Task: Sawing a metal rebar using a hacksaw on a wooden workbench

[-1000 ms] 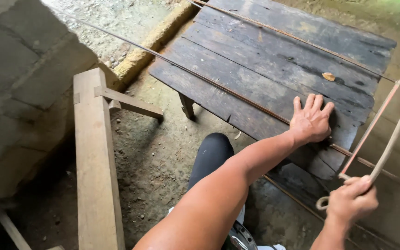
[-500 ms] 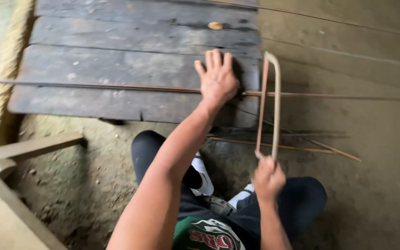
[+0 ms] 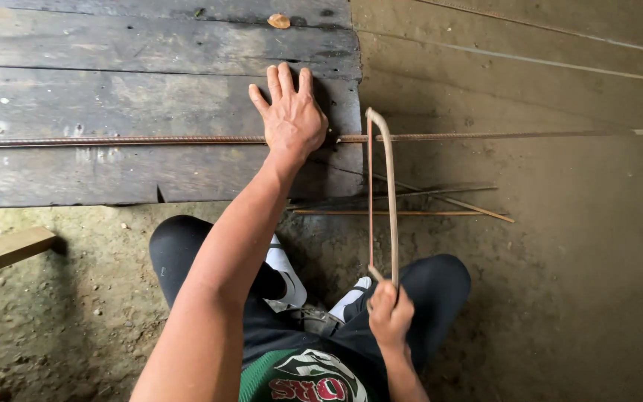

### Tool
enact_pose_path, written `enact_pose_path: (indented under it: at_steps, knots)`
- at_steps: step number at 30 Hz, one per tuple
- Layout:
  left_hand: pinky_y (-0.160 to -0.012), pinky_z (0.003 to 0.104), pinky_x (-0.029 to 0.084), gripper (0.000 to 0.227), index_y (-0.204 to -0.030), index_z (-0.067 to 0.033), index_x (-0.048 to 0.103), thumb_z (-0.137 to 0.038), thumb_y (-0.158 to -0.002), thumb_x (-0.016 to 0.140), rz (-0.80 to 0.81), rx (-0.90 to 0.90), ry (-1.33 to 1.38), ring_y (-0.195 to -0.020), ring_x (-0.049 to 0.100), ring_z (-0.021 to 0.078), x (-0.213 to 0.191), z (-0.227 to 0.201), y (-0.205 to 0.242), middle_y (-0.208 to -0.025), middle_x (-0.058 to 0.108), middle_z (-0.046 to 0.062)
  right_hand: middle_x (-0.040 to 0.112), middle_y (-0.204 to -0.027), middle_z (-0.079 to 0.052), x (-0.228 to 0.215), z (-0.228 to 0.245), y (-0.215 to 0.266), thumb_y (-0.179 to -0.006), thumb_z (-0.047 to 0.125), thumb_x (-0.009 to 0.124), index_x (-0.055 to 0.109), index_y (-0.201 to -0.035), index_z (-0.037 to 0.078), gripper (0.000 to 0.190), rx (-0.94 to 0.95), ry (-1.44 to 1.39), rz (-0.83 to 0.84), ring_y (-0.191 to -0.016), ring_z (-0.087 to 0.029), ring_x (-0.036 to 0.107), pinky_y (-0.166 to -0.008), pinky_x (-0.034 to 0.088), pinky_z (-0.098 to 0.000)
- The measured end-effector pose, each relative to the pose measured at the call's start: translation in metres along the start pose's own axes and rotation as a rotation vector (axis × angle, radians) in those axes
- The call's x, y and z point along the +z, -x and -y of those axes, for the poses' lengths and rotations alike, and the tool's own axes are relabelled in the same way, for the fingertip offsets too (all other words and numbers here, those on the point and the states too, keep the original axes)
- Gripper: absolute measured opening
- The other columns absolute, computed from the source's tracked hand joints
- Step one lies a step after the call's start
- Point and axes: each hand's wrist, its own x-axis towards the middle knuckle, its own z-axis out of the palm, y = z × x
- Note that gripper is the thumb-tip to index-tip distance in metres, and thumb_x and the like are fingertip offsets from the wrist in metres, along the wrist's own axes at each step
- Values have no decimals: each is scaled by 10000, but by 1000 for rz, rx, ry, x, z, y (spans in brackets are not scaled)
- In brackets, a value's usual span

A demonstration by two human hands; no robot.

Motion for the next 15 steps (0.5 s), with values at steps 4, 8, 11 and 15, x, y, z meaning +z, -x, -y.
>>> enact_pose_path:
  at_steps: [4, 8, 11, 15]
  knots:
    - [-1117, 722, 189, 547, -1331, -132, 501, -194, -789, 534, -31, 19, -18, -1447, 302, 402, 2, 2, 2, -1518, 411, 222, 583, -549, -64, 13, -9, -16, -1031, 247, 449, 561, -729, 58, 374, 15, 73, -77, -476, -238, 591, -516, 469, -394]
    - [-1103, 699, 229, 504, -1270, -133, 565, -219, -774, 547, -154, 43, -62, -1403, 373, 387, 8, 4, 4, -1462, 489, 207, 588, -657, -60, 95, -6, -152, -1069, 351, 477, 626, -830, 62, 403, -82, -164, -242, -603, -189, 531, -602, 429, -399]
    - [-1101, 686, 234, 490, -1260, -147, 565, -216, -775, 547, -179, 31, -57, -1397, 384, 367, 11, 2, 4, -1454, 500, 192, 589, -699, -77, 73, 80, -187, -1102, 263, 405, 535, -782, 65, 397, -317, -100, -103, -655, -266, 579, -733, 489, -410]
    - [-1109, 700, 207, 518, -1304, -154, 547, -220, -790, 557, -127, 10, -21, -1424, 349, 374, 11, 4, 2, -1481, 472, 193, 634, -974, -228, 67, -27, -111, -1025, 83, 655, 684, -1168, -73, 213, -621, 273, -343, -818, -394, 662, -761, 547, -455]
